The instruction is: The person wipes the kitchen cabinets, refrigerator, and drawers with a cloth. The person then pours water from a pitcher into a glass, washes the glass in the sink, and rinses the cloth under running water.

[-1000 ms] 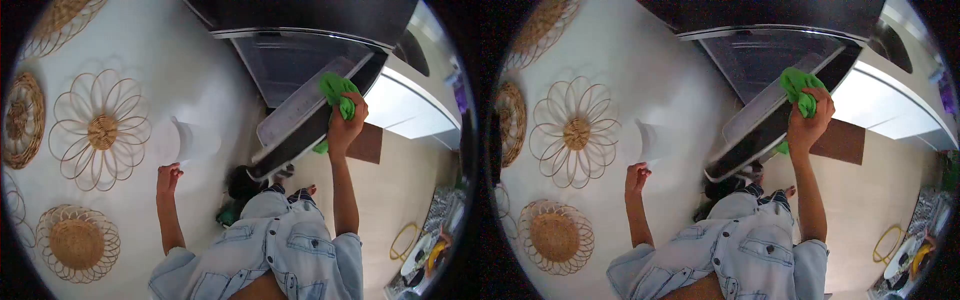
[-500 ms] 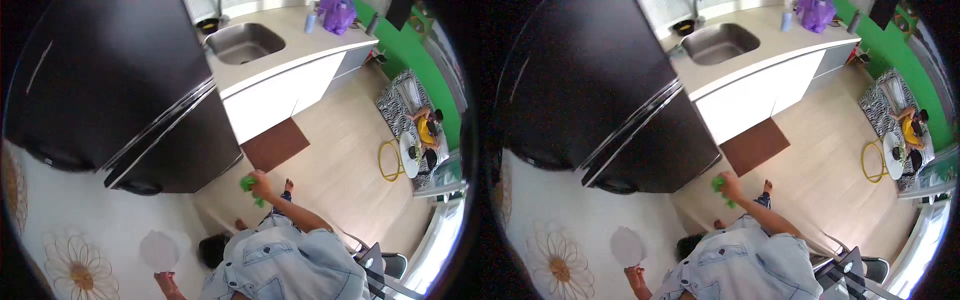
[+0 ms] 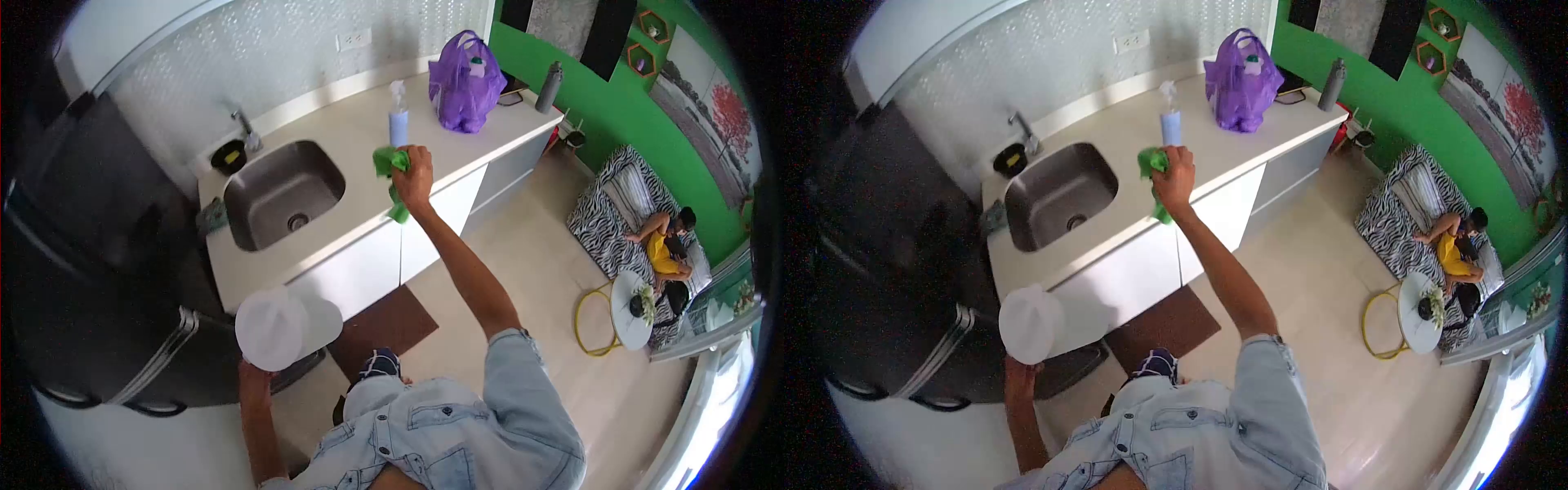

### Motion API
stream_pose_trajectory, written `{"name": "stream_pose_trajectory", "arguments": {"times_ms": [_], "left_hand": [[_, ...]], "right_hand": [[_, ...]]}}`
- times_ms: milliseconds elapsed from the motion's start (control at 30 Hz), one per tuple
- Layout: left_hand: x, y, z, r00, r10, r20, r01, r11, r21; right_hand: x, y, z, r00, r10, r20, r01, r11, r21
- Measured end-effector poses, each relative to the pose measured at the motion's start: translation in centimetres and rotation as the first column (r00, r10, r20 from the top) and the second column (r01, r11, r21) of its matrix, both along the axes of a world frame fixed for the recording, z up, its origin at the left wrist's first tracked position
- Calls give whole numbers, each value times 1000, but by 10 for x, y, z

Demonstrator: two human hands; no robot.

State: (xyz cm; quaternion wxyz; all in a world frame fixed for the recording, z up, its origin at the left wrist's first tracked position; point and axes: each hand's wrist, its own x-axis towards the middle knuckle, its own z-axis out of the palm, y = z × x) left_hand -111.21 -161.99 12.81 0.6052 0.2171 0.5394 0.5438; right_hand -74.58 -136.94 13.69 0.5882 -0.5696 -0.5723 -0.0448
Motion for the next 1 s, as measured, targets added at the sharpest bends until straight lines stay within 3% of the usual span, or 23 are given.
{"name": "stream_pose_trajectory", "arguments": {"times_ms": [67, 167, 200, 233, 300, 367, 433, 500, 567, 633, 667, 767, 833, 900, 933, 967, 1000], "left_hand": [[29, 43, 7, 993, -113, -42, 116, 991, 60], [69, 119, 3, 965, -231, -127, 248, 957, 148], [82, 139, -1, 950, -268, -161, 293, 942, 164], [97, 157, 2, 945, -299, -130, 323, 911, 258], [123, 216, -2, 960, -213, -180, 214, 977, -10], [136, 263, -25, 913, -223, -342, 272, 957, 104], [160, 295, -29, 956, -205, -210, 241, 957, 163], [199, 322, -12, 940, -153, -306, 175, 983, 47], [227, 339, 1, 932, -136, -336, 138, 990, -19], [241, 358, 2, 958, -96, -270, 99, 995, -1], [231, 372, -22, 973, -107, -205, 126, 989, 81], [239, 390, -29, 892, -30, -451, 49, 998, 30], [207, 403, -67, 916, 74, -393, -31, 993, 115], [277, 377, -23, 684, 113, -721, -132, 991, 31], [329, 370, -12, 48, 420, -906, -200, 893, 403], [382, 358, -12, -258, 503, -825, -92, 837, 539], [436, 348, -12, -561, 538, -629, 3, 761, 648]], "right_hand": [[28, 51, 1, 978, -111, -179, 132, 985, 110], [73, 123, -34, 968, -245, -57, 234, 960, -151], [93, 136, -56, 972, -220, 76, 233, 911, -341], [109, 133, -69, 962, -239, 134, 269, 911, -313], [162, 124, -83, 910, -308, 276, 370, 905, -211], [231, 97, -107, 911, -299, 284, 375, 888, -268], [319, 81, -171, 931, -346, 116, 362, 840, -405], [377, 71, -195, 916, -365, 166, 369, 604, -706], [410, 69, -207, 923, -305, 234, 380, 628, -680], [446, 82, -209, 924, -213, 317, 377, 636, -673], [464, 96, -207, 921, -158, 356, 371, 635, -678], [527, 138, -207, 892, -56, 449, 377, 644, -666], [563, 162, -215, 845, 60, 532, 367, 658, -658], [602, 174, -226, 731, 247, 636, 340, 676, -654], [619, 180, -234, 732, 287, 618, 265, 716, -646], [634, 185, -235, 730, 346, 590, 198, 718, -667], [641, 187, -226, 733, 396, 554, 129, 717, -685]]}}
